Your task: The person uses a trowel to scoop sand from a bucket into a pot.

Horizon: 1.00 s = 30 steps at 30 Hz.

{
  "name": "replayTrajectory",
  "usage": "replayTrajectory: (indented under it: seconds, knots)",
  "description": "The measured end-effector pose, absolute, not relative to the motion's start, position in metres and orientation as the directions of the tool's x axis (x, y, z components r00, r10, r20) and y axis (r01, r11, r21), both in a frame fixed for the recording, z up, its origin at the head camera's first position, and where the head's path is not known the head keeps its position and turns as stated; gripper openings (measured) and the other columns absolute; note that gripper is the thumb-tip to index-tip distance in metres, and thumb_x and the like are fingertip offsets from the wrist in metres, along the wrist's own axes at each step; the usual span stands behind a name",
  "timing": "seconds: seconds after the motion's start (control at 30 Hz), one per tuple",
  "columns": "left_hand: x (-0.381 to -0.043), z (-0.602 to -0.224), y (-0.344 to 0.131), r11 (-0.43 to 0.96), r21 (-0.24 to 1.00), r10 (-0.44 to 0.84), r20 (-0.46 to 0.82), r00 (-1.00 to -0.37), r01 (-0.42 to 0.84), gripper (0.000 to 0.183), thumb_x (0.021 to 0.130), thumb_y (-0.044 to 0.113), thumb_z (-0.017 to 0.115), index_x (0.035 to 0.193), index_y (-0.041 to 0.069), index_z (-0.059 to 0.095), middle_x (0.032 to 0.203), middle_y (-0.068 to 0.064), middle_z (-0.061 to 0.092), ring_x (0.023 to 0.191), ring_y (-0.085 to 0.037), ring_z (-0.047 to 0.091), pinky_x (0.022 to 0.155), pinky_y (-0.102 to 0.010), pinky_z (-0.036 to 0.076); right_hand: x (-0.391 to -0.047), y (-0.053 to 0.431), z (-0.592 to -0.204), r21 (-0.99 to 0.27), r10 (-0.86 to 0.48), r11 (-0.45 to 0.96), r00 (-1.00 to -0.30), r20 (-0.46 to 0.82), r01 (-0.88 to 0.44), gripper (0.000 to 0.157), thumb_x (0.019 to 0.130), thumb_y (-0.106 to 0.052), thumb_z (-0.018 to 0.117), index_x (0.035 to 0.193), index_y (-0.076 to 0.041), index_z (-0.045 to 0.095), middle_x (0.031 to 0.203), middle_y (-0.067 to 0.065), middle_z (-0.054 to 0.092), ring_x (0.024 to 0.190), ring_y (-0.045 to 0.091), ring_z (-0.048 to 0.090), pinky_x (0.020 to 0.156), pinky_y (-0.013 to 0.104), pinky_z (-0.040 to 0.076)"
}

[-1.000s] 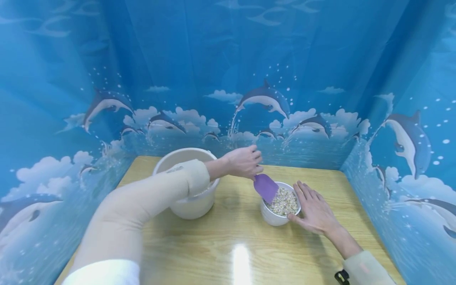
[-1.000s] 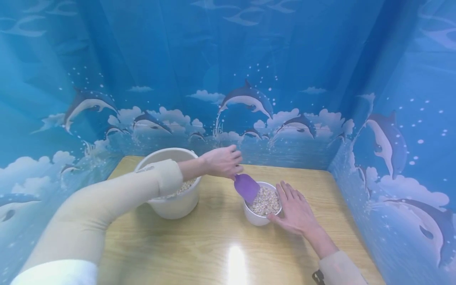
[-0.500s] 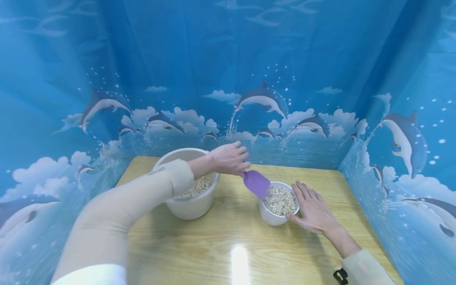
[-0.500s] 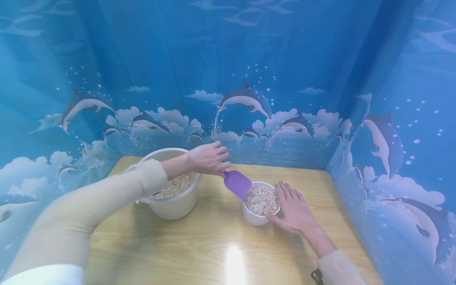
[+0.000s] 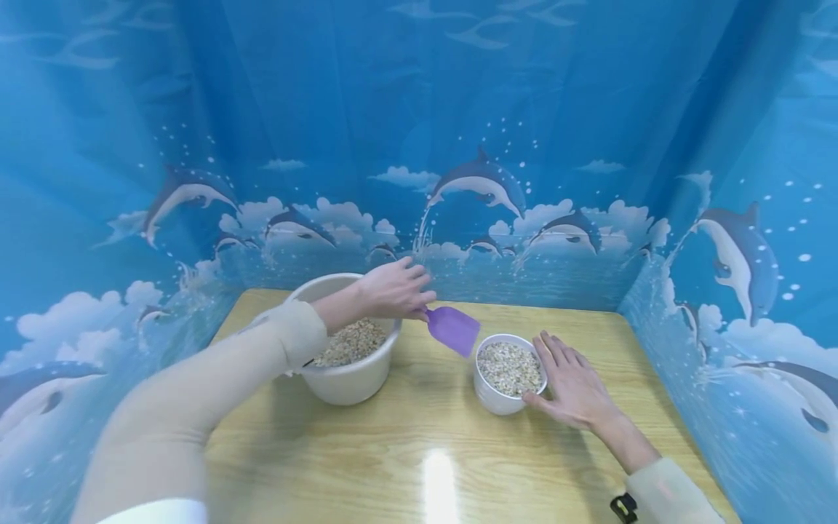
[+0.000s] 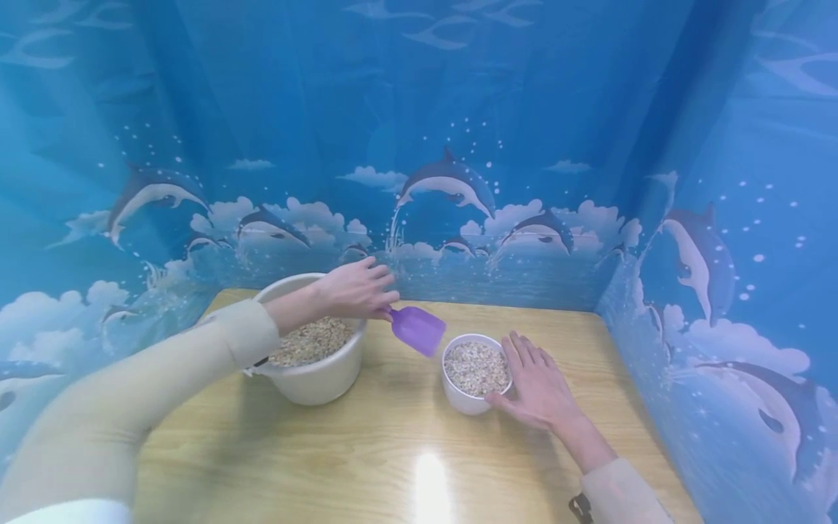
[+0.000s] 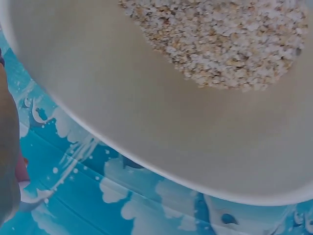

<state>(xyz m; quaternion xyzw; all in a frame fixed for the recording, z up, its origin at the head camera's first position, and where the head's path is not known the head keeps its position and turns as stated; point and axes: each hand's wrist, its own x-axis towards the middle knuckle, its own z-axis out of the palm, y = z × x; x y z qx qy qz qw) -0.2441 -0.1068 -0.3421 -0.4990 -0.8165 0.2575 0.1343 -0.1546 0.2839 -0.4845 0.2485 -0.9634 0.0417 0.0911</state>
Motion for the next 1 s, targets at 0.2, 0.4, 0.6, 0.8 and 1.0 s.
replayTrajectory:
  seconds: [0.2,0.4,0.6,0.8,1.0]
  knots:
    - [-0.243,-0.345,-0.126,0.434,-0.51,0.869,0.019,-0.494,0.743,0.047,0.107,0.062,0.044,0.114,0.02,0.063,0.113,-0.003,0.071,0.105,-0.023,0.064,0.091,-0.04,0.053,-0.155,0.28,-0.482,-0.028,-0.468,0.876,-0.863,0.188,-0.481,0.106,0.091,-0.068,0.064,0.161,0.004,0.03,0.169,0.03,0.029,0.152,0.052,0.037,0.117,0.071,0.038]
    - [-0.24,-0.346,-0.144,0.465,-0.491,0.863,0.064,-0.502,0.737,0.042,0.107,0.059,0.048,0.108,0.019,0.062,0.105,-0.003,0.07,0.099,-0.023,0.063,0.086,-0.04,0.052,-0.156,0.272,-0.479,-0.038,-0.472,0.871,-0.857,0.206,-0.489,0.108,0.09,-0.068,0.065,0.162,0.003,0.028,0.169,0.03,0.028,0.152,0.052,0.037,0.118,0.071,0.037]
    - [-0.234,-0.345,-0.159,0.509,-0.464,0.839,0.081,-0.538,0.725,0.039,0.108,0.054,0.05,0.109,0.017,0.061,0.102,-0.004,0.068,0.097,-0.024,0.062,0.088,-0.042,0.054,-0.157,0.263,-0.475,-0.051,-0.475,0.869,-0.86,0.189,-0.491,0.108,0.091,-0.07,0.064,0.164,0.0,0.025,0.172,0.027,0.025,0.155,0.05,0.033,0.12,0.071,0.034]
    - [-0.228,-0.343,-0.174,0.549,-0.461,0.816,0.114,-0.567,0.698,0.035,0.108,0.049,0.054,0.109,0.015,0.061,0.099,-0.005,0.066,0.093,-0.024,0.06,0.084,-0.042,0.052,-0.157,0.249,-0.472,-0.05,-0.48,0.865,-0.852,0.208,-0.499,0.108,0.089,-0.071,0.065,0.164,-0.001,0.028,0.171,0.027,0.027,0.155,0.049,0.035,0.12,0.07,0.036]
    - [-0.224,-0.345,-0.191,0.595,-0.432,0.789,0.152,-0.596,0.677,0.036,0.106,0.051,0.056,0.106,0.016,0.062,0.096,-0.004,0.066,0.091,-0.023,0.061,0.083,-0.041,0.053,-0.155,0.233,-0.464,-0.04,-0.497,0.855,-0.838,0.226,-0.518,0.109,0.09,-0.071,0.064,0.165,-0.002,0.026,0.172,0.026,0.026,0.156,0.048,0.034,0.122,0.068,0.034]
